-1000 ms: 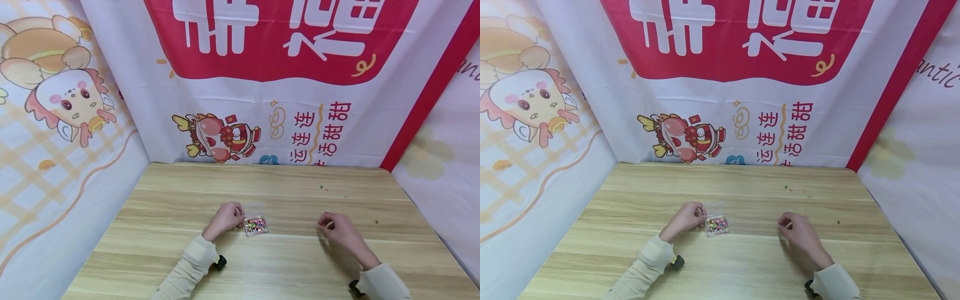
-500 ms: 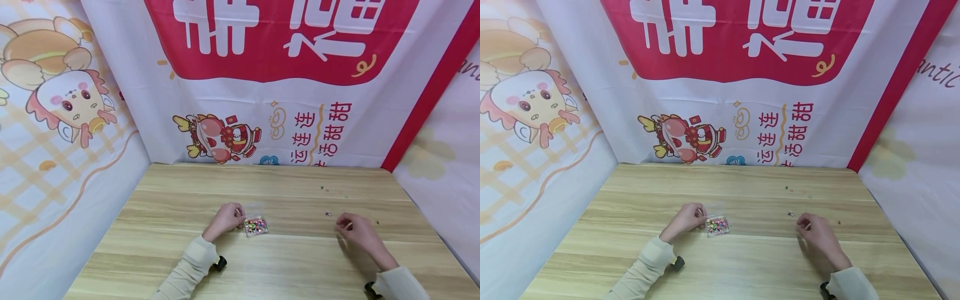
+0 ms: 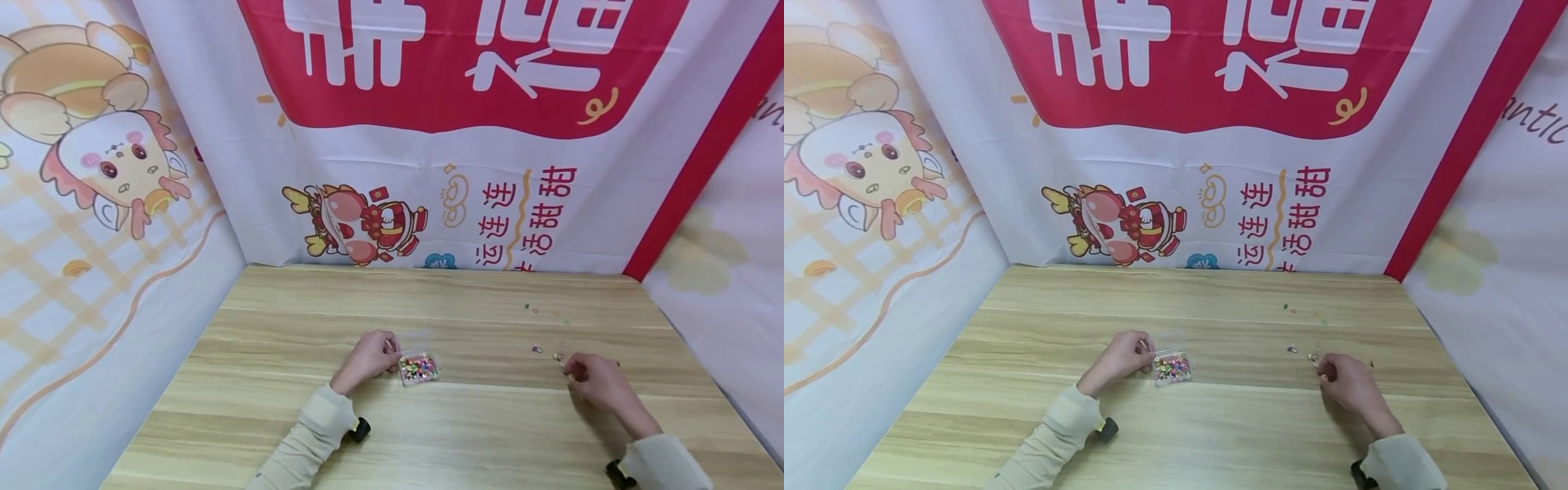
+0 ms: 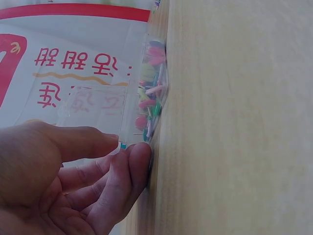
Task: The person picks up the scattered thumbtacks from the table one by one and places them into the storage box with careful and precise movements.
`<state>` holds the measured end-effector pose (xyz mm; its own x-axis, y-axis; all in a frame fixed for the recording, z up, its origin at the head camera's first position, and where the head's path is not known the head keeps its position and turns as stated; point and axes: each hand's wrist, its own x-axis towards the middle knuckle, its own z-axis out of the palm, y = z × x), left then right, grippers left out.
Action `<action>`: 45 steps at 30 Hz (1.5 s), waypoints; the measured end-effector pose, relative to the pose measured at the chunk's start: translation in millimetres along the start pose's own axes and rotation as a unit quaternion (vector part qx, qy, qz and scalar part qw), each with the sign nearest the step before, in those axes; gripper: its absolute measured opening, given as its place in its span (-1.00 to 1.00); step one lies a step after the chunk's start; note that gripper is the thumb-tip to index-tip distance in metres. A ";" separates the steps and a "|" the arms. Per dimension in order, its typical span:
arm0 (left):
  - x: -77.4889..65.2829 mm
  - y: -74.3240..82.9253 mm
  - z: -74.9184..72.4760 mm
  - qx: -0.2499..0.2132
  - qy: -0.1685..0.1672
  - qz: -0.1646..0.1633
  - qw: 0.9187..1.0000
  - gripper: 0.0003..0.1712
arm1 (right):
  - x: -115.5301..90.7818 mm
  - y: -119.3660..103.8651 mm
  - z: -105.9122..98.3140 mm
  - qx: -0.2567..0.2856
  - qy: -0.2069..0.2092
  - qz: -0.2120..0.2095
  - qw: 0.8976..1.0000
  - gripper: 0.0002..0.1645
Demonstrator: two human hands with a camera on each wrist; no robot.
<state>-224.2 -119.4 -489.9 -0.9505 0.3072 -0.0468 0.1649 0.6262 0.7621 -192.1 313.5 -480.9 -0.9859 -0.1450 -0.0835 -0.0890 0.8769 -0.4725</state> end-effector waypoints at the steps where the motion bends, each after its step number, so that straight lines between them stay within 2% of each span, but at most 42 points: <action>1: 0.0 -0.1 -0.2 -0.001 0.001 0.001 1.000 -0.92 | 0.0 0.0 -0.1 0.001 -0.001 0.002 1.000 -0.78; 13: -2.2 0.5 -1.9 -0.004 0.000 0.001 1.000 -0.91 | -2.0 -1.9 -0.8 0.003 -0.005 0.021 1.000 -0.92; 22: -3.6 -0.7 -1.0 -0.007 0.003 0.008 1.000 -0.91 | -3.6 -8.1 2.4 -0.012 -0.010 0.034 0.999 -0.89; 31: -2.3 0.3 -1.2 -0.003 0.002 0.003 1.000 -0.91 | -2.0 -38.7 5.3 -0.005 0.006 -0.027 1.000 -0.86; 38: -2.8 1.2 -1.5 -0.003 0.001 0.005 1.000 -0.91 | 4.8 -60.9 12.7 -0.007 0.034 -0.104 0.994 -0.82; 45: -2.7 1.9 -1.3 0.006 0.005 0.012 1.000 -0.91 | 9.8 -77.4 21.0 0.010 0.024 -0.125 0.992 -0.81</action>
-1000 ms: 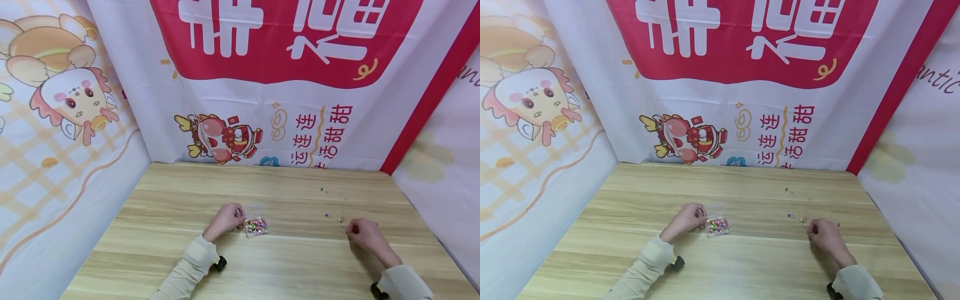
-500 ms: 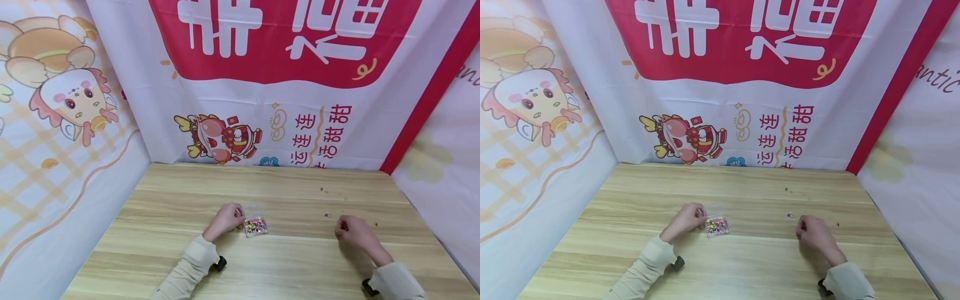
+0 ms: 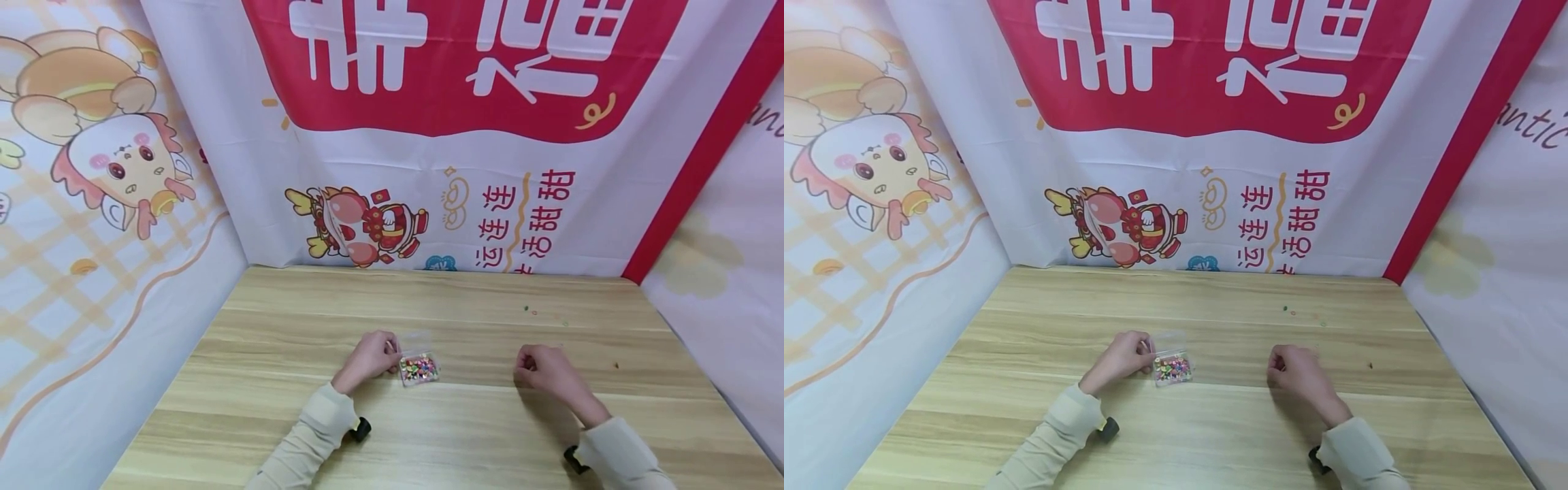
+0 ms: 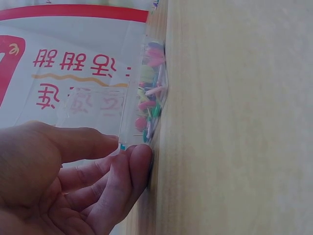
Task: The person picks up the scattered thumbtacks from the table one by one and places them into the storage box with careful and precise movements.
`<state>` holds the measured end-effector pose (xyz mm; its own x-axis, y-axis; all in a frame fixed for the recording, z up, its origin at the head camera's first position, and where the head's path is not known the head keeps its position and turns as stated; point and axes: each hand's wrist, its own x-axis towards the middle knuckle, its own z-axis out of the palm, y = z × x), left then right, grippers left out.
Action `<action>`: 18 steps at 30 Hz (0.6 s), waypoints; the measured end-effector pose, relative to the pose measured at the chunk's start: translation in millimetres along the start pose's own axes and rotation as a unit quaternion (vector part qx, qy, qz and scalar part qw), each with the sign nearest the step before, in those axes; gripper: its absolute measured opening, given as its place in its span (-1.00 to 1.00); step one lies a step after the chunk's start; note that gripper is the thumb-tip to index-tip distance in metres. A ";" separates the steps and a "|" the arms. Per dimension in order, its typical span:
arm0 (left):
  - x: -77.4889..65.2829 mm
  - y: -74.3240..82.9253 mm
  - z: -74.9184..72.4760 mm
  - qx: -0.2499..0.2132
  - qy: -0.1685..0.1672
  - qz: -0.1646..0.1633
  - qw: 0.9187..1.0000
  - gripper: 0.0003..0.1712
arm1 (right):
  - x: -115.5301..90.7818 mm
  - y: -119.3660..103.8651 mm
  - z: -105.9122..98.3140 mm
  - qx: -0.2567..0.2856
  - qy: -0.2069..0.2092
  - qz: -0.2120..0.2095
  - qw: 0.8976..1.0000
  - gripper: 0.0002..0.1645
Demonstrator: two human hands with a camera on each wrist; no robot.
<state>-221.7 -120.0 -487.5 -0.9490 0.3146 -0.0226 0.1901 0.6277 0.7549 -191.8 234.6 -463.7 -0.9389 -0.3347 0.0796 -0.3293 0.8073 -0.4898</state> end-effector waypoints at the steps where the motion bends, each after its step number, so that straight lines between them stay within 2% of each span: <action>1: 0.1 -0.3 0.0 0.001 0.001 0.001 1.000 -0.91 | 1.2 -1.5 1.4 0.001 0.000 -0.004 1.000 -0.81; 10: 3.4 -2.1 0.7 -0.001 -0.003 -0.002 1.000 -0.90 | 10.5 -16.5 10.4 0.015 -0.007 0.003 1.000 -0.81; 18: 2.7 -2.3 0.9 -0.004 -0.007 -0.004 1.000 -0.91 | 19.7 -30.2 18.9 0.039 -0.013 -0.006 0.999 -0.83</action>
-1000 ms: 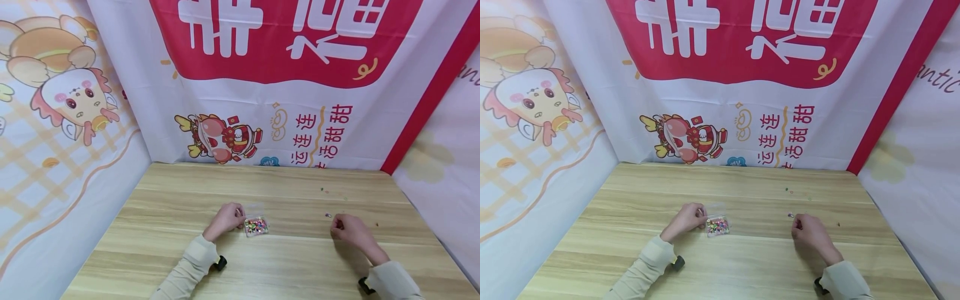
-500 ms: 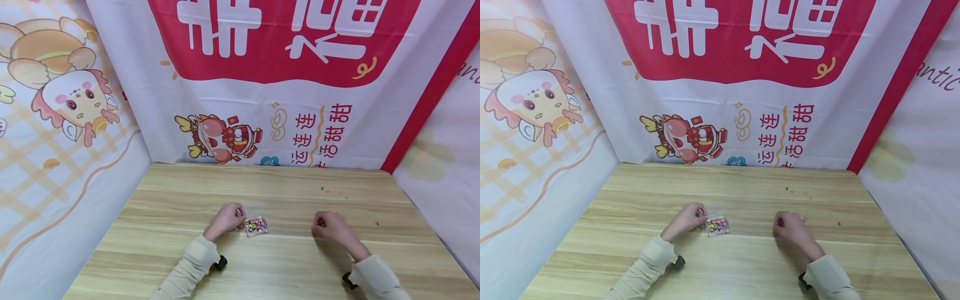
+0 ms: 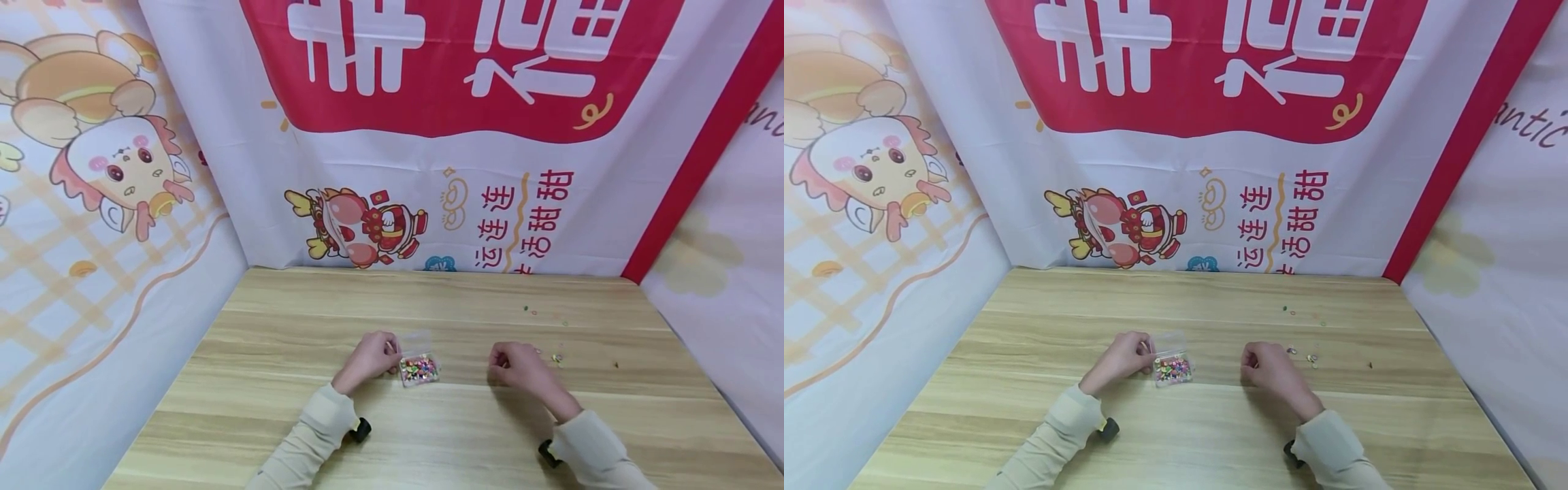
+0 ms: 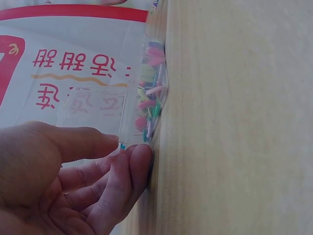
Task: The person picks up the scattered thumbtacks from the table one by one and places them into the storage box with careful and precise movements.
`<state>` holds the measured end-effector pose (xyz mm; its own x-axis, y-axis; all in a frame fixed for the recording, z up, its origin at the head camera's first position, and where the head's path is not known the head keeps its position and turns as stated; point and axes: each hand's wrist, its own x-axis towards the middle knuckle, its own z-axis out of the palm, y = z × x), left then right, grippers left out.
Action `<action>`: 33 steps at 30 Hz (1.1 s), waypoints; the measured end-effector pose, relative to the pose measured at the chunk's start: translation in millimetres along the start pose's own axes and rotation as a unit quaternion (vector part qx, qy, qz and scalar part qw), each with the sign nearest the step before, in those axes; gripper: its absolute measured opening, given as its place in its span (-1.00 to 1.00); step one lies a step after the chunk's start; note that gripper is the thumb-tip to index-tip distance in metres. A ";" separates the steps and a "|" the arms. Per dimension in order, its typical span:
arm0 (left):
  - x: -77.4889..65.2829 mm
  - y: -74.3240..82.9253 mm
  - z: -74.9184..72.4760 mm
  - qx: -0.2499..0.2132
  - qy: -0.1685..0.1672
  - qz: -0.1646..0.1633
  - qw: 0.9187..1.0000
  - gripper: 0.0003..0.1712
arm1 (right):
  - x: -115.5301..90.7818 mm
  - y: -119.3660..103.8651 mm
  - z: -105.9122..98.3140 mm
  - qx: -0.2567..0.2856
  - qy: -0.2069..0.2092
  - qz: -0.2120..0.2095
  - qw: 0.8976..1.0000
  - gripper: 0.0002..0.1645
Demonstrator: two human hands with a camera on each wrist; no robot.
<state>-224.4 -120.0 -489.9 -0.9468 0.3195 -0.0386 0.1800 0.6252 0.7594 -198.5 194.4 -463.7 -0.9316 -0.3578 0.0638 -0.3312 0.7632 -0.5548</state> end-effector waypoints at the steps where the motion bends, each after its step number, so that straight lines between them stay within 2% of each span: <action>1: -0.1 0.2 0.0 -0.001 0.000 0.000 1.000 -0.91 | 1.2 -1.3 1.5 -0.001 0.001 -0.005 1.000 -0.83; 7: -0.4 0.5 -0.1 -0.006 -0.001 -0.002 1.000 -0.90 | 8.0 -13.1 9.4 0.017 -0.003 -0.030 0.999 -0.82; 26: 0.2 -1.1 1.2 0.008 0.003 0.000 1.000 -0.92 | 26.2 -53.4 36.4 0.057 -0.036 -0.041 0.997 -0.87; 33: -0.5 0.8 0.3 0.004 0.000 0.001 1.000 -0.93 | 32.5 -63.0 46.8 0.064 -0.034 -0.066 0.995 -0.88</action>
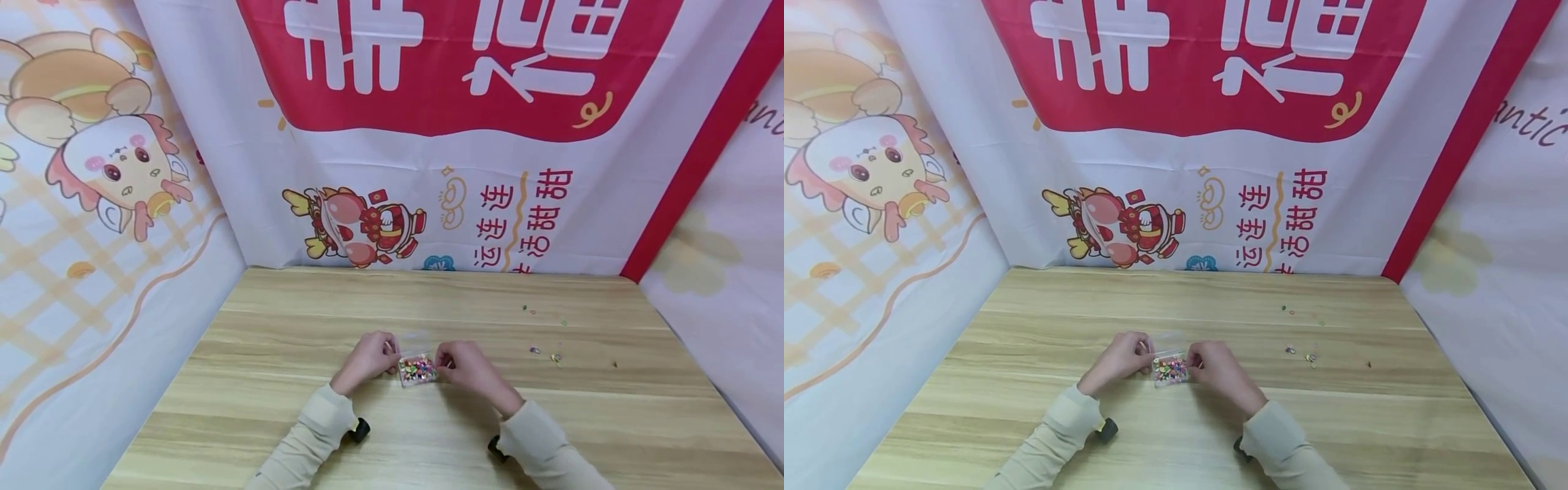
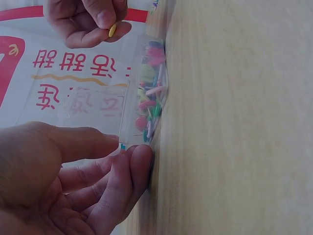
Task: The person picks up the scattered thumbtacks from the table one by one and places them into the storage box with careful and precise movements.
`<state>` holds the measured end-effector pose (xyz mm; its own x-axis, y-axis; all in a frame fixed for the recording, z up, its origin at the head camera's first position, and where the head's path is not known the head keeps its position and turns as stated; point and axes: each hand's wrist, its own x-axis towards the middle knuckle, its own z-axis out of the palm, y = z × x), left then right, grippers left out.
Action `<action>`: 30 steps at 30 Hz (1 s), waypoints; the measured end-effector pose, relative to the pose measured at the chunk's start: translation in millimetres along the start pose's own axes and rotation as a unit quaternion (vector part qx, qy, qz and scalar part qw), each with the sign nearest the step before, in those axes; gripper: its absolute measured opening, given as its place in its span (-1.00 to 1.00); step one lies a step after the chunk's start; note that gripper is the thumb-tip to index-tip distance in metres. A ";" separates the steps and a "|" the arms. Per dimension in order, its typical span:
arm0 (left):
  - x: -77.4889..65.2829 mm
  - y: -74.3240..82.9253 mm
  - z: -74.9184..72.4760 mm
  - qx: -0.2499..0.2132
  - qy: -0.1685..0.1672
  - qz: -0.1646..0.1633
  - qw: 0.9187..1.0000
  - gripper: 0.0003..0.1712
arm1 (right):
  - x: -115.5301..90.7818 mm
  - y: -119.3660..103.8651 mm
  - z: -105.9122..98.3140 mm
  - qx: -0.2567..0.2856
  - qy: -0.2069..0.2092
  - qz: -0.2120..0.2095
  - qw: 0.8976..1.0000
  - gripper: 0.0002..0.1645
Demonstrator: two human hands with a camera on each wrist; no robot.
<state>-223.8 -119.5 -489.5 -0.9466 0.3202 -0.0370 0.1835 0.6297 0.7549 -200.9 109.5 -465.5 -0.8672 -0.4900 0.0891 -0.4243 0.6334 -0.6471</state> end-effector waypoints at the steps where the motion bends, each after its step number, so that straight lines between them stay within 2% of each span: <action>1: -0.1 0.1 -0.2 0.000 0.000 0.001 1.000 -0.94 | 1.2 -0.9 1.6 0.001 0.000 -0.006 1.000 -0.88; 8: 1.0 -0.1 0.1 0.001 -0.002 0.003 1.000 -0.94 | 9.1 -9.5 10.6 -0.025 0.010 -0.048 0.999 -0.83; 16: 1.5 0.8 0.6 0.002 0.001 0.013 1.000 -0.95 | 14.0 -16.5 14.0 -0.041 0.006 -0.034 0.999 -0.83; 21: 2.0 1.1 1.7 0.006 0.001 0.014 1.000 -0.95 | 8.1 -12.9 7.5 -0.023 0.006 -0.036 0.999 -0.83; 24: 2.0 1.4 1.5 0.010 0.001 0.017 1.000 -0.95 | 0.9 -7.4 -0.4 -0.013 0.005 -0.021 1.000 -0.85; 30: 1.0 1.8 0.6 0.012 0.001 0.011 1.000 -0.95 | -15.2 10.2 -18.7 -0.016 0.010 0.039 0.999 -0.90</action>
<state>-224.2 -117.6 -488.6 -0.9426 0.3333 -0.0201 0.2104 0.6395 0.7395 -196.9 134.6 -459.3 -0.9032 -0.4258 0.0549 -0.3627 0.6883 -0.6283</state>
